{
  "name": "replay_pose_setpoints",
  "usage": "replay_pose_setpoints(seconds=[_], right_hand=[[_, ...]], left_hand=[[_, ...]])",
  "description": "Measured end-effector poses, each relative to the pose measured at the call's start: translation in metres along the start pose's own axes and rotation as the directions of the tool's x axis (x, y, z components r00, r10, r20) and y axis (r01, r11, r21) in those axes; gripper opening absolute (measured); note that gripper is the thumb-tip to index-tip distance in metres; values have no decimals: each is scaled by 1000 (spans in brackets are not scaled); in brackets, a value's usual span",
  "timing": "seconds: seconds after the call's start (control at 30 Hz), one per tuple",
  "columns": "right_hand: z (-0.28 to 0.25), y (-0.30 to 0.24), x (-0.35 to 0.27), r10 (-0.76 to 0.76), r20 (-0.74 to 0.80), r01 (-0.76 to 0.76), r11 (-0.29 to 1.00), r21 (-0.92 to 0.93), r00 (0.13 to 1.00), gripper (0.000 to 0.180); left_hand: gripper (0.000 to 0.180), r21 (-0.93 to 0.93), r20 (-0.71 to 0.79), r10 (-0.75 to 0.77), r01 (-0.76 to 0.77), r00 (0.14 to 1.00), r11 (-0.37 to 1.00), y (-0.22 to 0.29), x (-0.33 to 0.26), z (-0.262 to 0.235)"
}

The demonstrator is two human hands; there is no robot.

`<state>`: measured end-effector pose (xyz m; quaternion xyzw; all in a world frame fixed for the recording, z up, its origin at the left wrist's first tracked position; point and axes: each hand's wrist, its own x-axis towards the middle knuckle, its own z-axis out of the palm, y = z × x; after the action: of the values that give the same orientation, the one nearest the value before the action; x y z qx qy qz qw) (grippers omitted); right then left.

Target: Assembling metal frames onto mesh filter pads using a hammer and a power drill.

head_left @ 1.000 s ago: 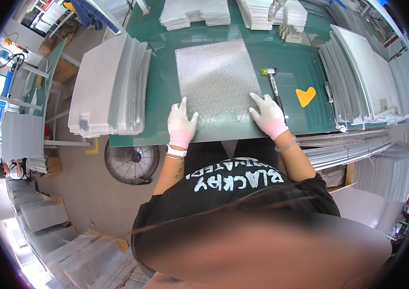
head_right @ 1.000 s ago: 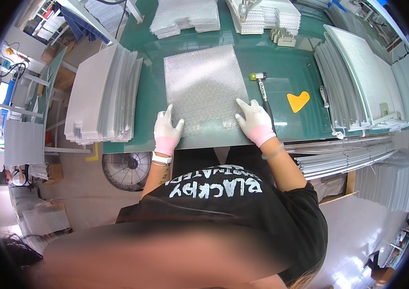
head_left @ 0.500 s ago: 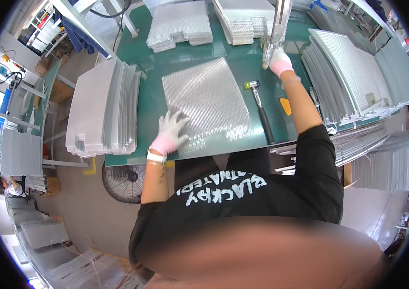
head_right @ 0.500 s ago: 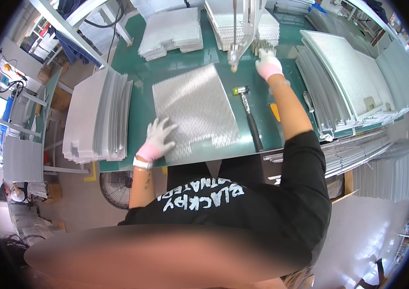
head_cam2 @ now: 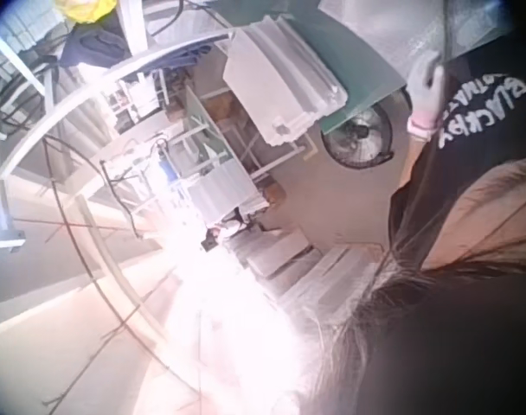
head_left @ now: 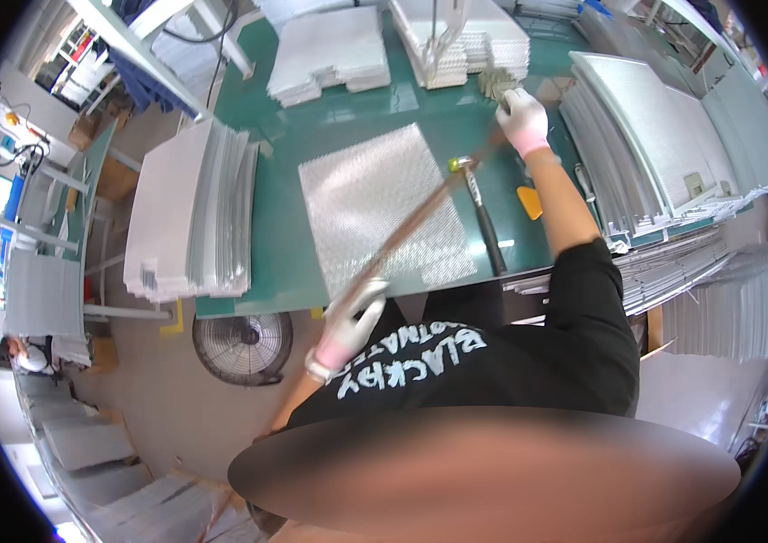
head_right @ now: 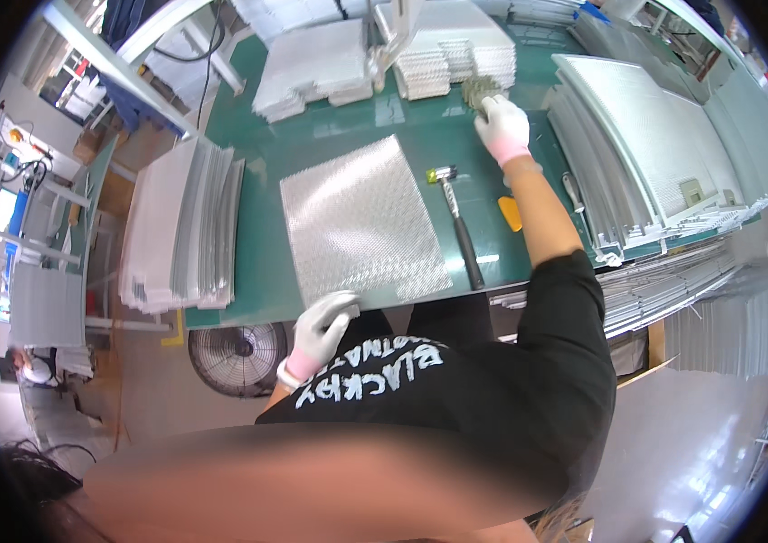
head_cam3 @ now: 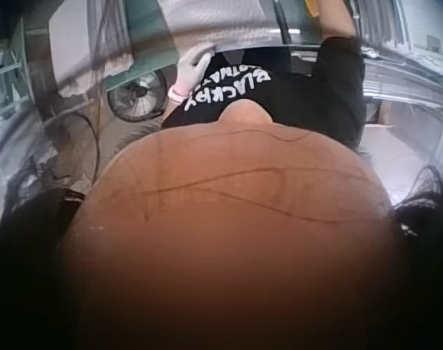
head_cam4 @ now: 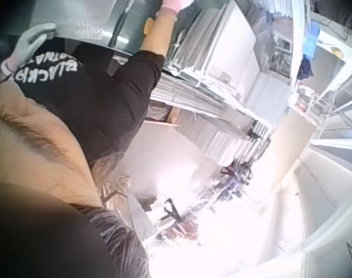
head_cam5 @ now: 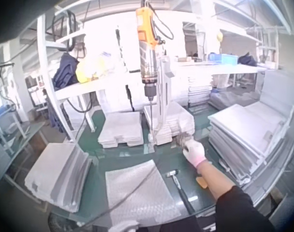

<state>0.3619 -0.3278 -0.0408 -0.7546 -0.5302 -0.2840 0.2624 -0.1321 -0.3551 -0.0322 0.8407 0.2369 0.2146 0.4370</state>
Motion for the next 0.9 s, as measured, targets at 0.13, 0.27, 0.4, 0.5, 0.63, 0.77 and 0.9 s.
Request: replay_pose_setpoints(seconds=[0.13,0.27,0.4,0.5,0.63,0.77,0.9], right_hand=[[-106,-169,-87,-551,42,542,830,132,834,15],[-162,-240,-170,-558,140,217,524,824,818,28],[-160,-247,-236,85,586,-553,462,693,806,38],[-130,-257,-274,-88,850,-850,46,525,520,24],[-101,-257,-292,-21,931,-841,-438,318,363,15],[-93,-261,-283,-9,938,-692,-677,248,346,14],[-95,-272,-275,57,940,-768,-560,310,337,15]], left_hand=[[57,-946,90,113,50,989,321,-5,8,49],[59,-896,332,-94,345,939,280,11,-7,57],[42,-830,306,-248,385,919,403,-26,-49,66],[31,-585,215,-376,427,902,689,-36,-56,85],[37,-859,0,-540,276,842,431,-67,-35,93],[46,-953,89,-620,247,779,174,-65,-30,87],[43,-922,69,-652,298,755,248,-61,-43,86]])
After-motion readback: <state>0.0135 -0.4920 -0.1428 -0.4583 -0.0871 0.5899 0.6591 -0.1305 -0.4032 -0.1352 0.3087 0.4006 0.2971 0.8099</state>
